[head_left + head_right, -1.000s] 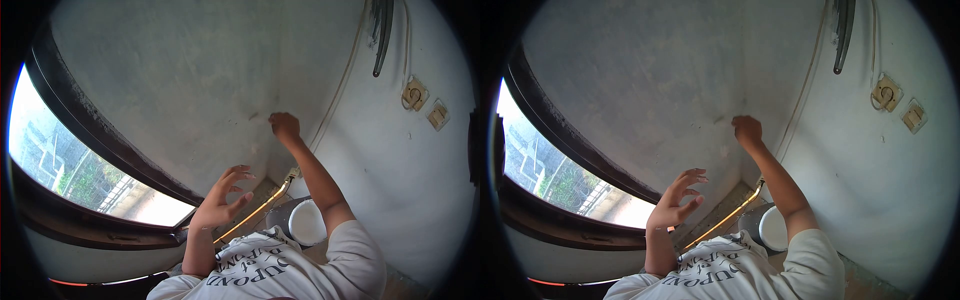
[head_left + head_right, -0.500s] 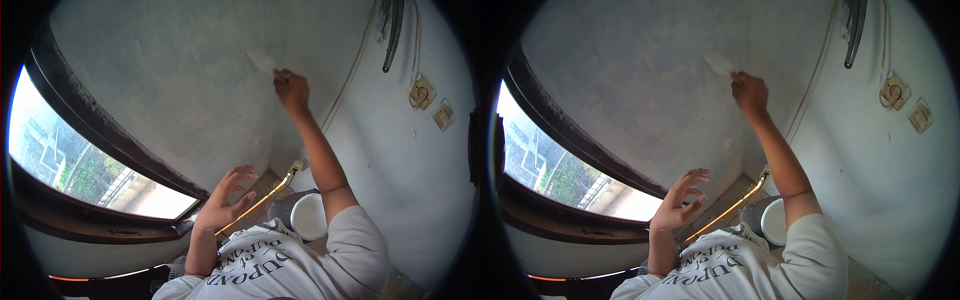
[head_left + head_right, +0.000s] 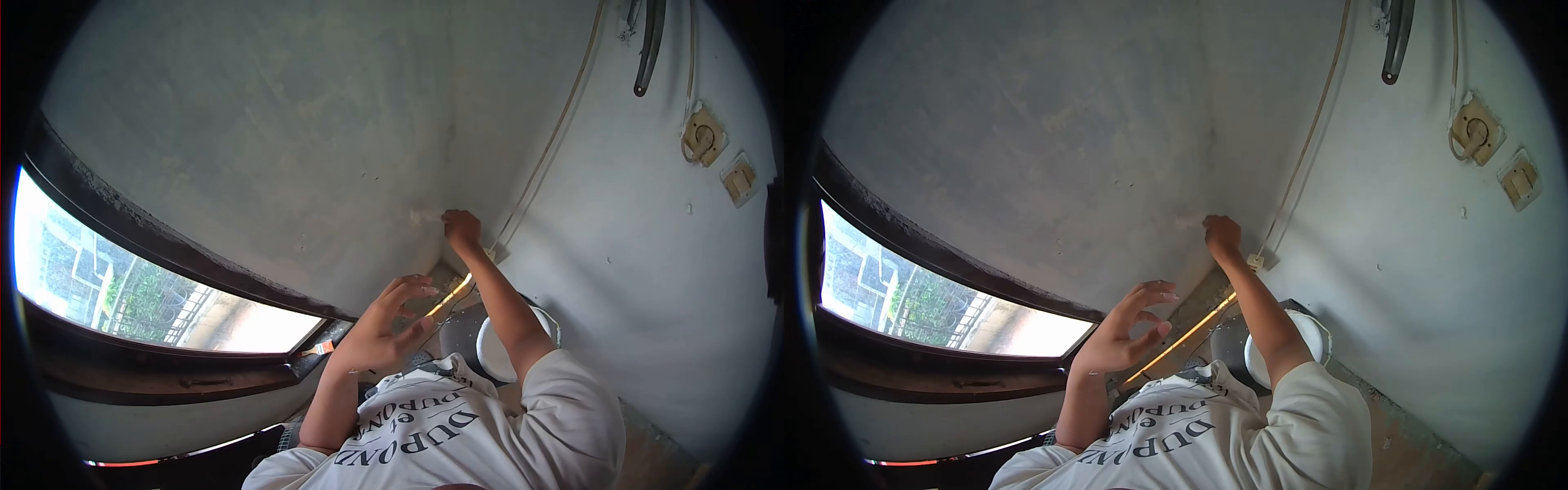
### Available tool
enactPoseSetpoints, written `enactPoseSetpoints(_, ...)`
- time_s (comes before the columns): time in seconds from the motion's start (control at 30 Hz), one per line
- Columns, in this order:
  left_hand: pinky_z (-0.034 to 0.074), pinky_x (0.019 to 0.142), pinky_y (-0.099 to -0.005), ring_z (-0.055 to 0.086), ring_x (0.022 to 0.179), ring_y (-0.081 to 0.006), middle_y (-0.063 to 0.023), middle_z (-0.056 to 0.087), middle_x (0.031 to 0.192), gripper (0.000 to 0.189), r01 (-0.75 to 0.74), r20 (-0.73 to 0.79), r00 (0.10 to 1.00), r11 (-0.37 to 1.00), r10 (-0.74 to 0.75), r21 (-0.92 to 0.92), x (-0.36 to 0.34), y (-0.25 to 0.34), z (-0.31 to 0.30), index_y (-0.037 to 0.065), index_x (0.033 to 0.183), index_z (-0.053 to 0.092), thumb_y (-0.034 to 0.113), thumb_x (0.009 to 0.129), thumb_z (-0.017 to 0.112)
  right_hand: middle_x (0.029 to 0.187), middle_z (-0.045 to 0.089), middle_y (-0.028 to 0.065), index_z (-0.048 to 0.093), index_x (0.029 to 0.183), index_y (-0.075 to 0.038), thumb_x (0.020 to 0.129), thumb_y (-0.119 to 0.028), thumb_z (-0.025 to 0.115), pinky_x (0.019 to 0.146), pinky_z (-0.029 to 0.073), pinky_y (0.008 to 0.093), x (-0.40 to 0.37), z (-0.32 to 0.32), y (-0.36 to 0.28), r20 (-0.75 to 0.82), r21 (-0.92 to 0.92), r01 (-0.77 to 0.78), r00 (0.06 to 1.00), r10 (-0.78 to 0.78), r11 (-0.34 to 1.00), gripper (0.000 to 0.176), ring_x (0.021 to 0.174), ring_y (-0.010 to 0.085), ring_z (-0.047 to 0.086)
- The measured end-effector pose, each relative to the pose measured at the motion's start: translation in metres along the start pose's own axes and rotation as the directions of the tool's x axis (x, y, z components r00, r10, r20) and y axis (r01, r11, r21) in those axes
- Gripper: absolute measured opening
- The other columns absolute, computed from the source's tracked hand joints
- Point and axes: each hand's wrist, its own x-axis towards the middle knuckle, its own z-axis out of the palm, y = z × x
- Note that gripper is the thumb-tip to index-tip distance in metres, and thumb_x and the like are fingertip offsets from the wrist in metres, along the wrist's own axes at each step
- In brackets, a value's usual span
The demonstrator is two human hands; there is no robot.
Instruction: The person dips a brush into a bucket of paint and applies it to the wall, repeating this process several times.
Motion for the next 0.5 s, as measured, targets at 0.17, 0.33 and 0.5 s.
enactPoseSetpoints(0.17,0.052,0.094,-0.0371,0.051,0.127,-0.0267,-0.0148,0.049,0.139,0.038,0.024,0.014,1.0,0.999,-0.025,0.029,0.0,-0.001,0.0,0.005,0.128,0.056,0.002,0.091,0.064,0.088,0.072,0.0078,0.074,0.1,-0.02,0.087,-0.021,0.064,0.068,0.054,0.0403,0.049,-0.146,-0.055,-0.432,0.074,0.088,0.901,-0.048,0.993,0.016,0.078,0.0281,0.069)
enactPoseSetpoints(0.33,0.052,0.093,-0.0372,0.052,0.127,-0.027,-0.0153,0.049,0.139,0.038,0.047,-0.018,0.999,0.999,-0.047,-0.005,-0.001,-0.005,-0.003,0.004,0.128,0.056,0.003,0.091,0.063,0.063,0.063,0.0052,0.075,0.097,-0.008,0.091,-0.023,0.067,0.052,0.046,0.0335,0.063,-0.195,-0.054,-0.429,0.498,0.195,0.902,0.044,0.845,0.018,0.053,0.0185,0.058)
enactPoseSetpoints(0.5,0.052,0.093,-0.0375,0.052,0.126,-0.0269,-0.0156,0.049,0.139,0.038,0.09,-0.022,0.996,0.996,-0.09,-0.015,-0.004,-0.018,-0.003,0.004,0.129,0.056,0.005,0.092,0.063,0.056,0.051,0.0011,0.073,0.095,-0.001,0.094,-0.022,0.064,0.039,0.031,0.028,0.067,-0.129,-0.04,0.274,0.9,-0.301,0.953,0.129,0.316,0.022,0.041,0.009,0.04)
